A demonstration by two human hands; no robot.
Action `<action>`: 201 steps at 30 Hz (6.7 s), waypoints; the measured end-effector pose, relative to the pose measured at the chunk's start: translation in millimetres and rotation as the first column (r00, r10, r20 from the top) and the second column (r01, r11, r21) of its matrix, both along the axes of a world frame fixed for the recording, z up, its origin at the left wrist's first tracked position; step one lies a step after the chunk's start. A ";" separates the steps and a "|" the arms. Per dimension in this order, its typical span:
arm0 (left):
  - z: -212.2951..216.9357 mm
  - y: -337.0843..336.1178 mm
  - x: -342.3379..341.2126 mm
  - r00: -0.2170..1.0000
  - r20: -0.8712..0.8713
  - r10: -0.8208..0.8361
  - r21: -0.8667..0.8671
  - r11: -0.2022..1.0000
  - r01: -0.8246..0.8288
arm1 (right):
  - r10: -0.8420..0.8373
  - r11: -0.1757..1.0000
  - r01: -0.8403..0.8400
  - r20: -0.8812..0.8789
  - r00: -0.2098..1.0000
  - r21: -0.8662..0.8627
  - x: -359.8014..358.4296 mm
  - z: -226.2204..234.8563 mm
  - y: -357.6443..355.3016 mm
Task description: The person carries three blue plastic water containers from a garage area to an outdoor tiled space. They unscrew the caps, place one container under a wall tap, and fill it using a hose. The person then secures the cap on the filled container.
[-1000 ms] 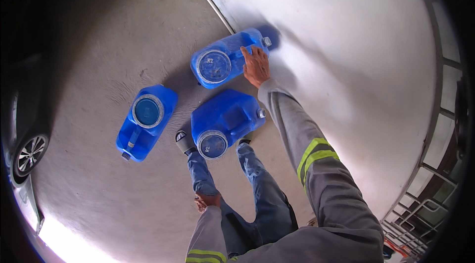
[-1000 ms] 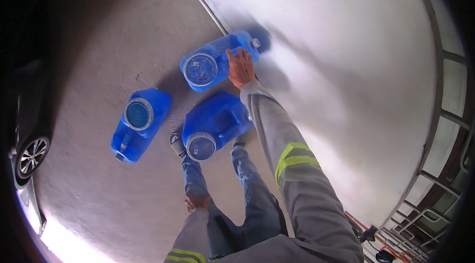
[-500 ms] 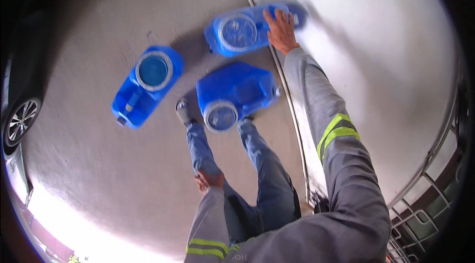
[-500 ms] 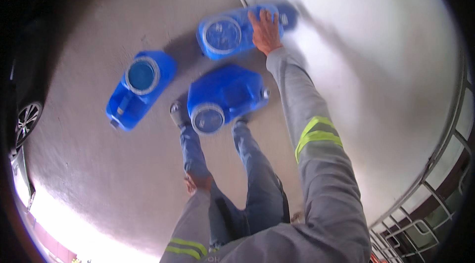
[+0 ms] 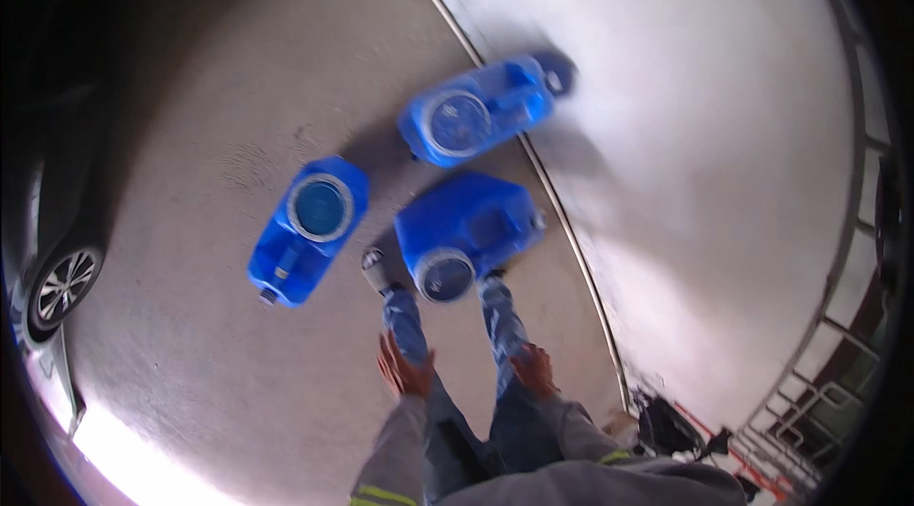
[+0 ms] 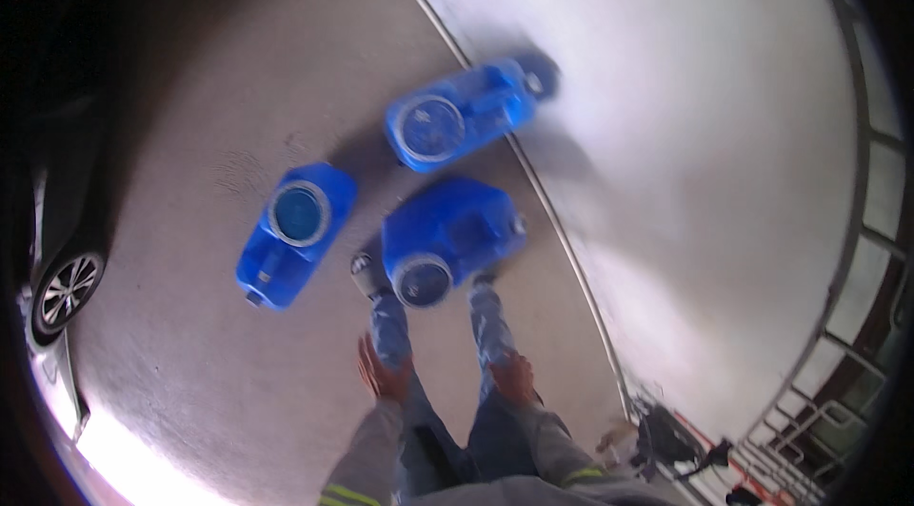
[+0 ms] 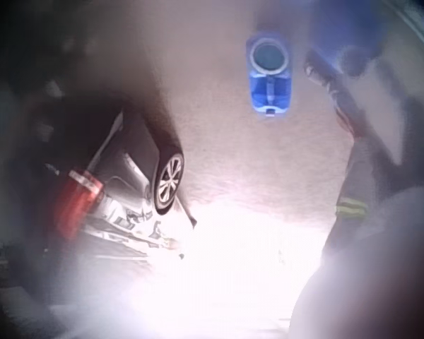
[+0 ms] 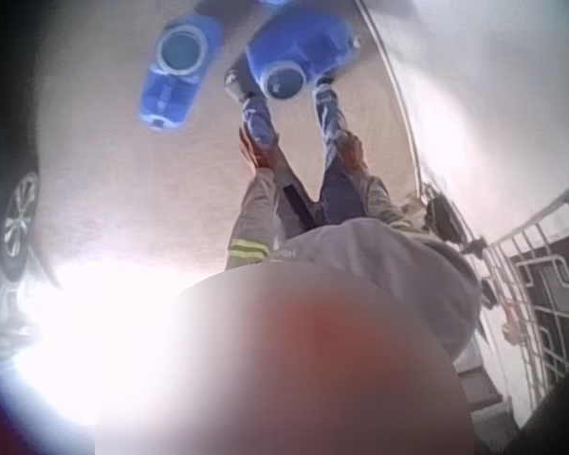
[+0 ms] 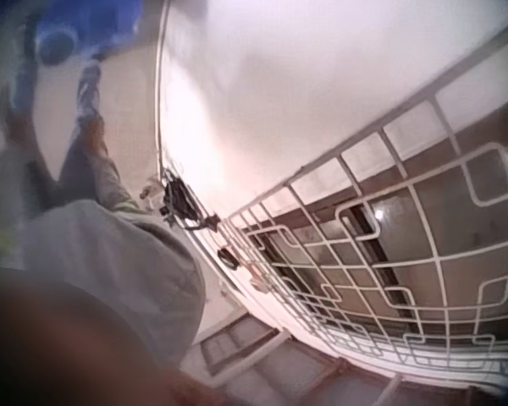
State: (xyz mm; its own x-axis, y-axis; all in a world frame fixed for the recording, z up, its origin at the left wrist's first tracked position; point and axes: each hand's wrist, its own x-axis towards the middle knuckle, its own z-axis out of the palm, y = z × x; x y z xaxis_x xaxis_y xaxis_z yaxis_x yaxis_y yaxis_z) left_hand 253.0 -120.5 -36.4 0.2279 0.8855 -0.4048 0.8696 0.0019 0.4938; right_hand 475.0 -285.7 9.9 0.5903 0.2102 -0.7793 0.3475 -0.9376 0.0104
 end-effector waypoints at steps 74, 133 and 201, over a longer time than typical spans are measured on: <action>-139.2 35.4 56.9 0.847 0.519 0.118 -0.115 0.991 -0.068 | 0.808 0.392 -0.888 0.372 0.457 0.241 -29.1 -91.5 217.8; -141.3 38.7 50.0 0.830 0.550 0.093 -0.109 0.993 -0.040 | 0.964 -0.169 -0.951 0.243 -0.105 0.260 -13.8 -82.0 232.8; -14.0 340.1 46.0 0.500 -0.394 -0.771 -0.068 0.567 0.821 | 0.020 0.994 -0.027 0.064 0.998 0.106 -136.7 35.2 -13.1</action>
